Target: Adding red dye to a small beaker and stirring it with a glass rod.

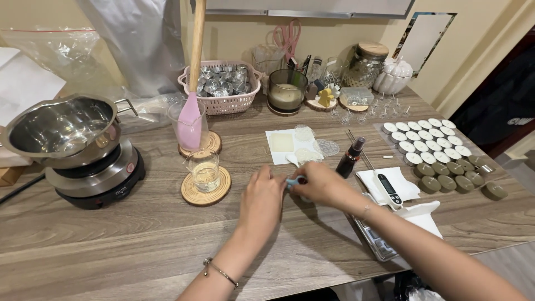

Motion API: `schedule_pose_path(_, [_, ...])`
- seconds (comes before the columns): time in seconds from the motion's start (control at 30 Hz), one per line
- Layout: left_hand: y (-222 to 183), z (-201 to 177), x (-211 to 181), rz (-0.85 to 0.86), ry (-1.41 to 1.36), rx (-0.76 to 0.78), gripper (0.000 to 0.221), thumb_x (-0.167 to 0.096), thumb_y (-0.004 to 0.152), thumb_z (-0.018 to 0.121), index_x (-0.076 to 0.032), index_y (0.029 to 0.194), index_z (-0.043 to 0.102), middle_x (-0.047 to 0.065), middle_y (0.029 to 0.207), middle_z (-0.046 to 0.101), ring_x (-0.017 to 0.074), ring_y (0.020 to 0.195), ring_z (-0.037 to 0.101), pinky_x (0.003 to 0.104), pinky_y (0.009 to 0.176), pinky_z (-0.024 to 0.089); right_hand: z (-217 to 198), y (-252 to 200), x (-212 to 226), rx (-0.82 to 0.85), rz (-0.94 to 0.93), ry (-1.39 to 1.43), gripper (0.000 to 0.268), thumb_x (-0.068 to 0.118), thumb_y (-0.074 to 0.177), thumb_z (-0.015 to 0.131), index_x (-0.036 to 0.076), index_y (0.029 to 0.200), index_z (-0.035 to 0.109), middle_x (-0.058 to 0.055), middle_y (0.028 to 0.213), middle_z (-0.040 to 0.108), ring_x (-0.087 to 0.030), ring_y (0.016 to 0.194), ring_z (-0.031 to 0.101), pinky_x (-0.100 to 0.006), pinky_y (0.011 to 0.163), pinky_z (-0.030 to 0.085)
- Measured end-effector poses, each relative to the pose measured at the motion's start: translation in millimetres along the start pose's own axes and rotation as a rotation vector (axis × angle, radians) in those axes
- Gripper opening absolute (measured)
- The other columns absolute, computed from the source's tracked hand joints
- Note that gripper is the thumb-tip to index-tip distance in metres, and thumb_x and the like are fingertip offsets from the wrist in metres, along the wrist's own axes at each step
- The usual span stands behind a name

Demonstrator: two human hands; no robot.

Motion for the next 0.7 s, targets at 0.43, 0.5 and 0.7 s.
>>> schedule_pose_path(0.43, [54.5, -23.3, -19.1, 0.024, -0.392, -0.305, 0.072, -0.025, 0.097, 0.065, 0.001, 0.157, 0.033, 0.012, 0.106, 0.061, 0.0167, 0.07, 0.061, 0.029, 0.061, 0.055, -203.2, 29.2, -29.4, -0.42, -0.144, 0.308, 0.017, 0.02, 0.091, 0.073, 0.009, 0.104, 0.075, -0.006, 0.088, 0.078, -0.012, 0.076, 0.072, -0.03, 0.068, 0.054])
schedule_pose_path(0.5, [49.5, -9.2, -5.2, -0.01, -0.392, -0.301, 0.064, -0.021, 0.099, 0.061, 0.001, 0.153, 0.034, 0.013, 0.111, 0.059, 0.0158, 0.071, 0.063, 0.03, 0.065, 0.057, -237.6, 73.5, -59.3, -0.519, -0.135, 0.228, 0.018, 0.021, 0.094, 0.073, 0.008, 0.106, 0.076, -0.006, 0.089, 0.075, -0.013, 0.077, 0.068, -0.031, 0.068, 0.051])
schedule_pose_path(0.7, [56.5, -3.9, -1.0, -0.086, -0.379, -0.289, 0.045, -0.012, 0.097, 0.058, -0.002, 0.139, 0.051, 0.011, 0.106, 0.064, 0.0188, 0.072, 0.068, 0.037, 0.07, 0.056, -250.2, 214.1, -104.1, -0.576, -0.064, 0.049, 0.025, 0.029, 0.092, 0.073, 0.007, 0.102, 0.077, -0.01, 0.084, 0.074, -0.021, 0.072, 0.07, -0.038, 0.07, 0.057])
Point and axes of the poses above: each hand's wrist, its own y-axis towards the middle knuckle, its own z-axis out of the palm, x = y × z, the point moved 5 cm from there along y, towards the middle knuckle
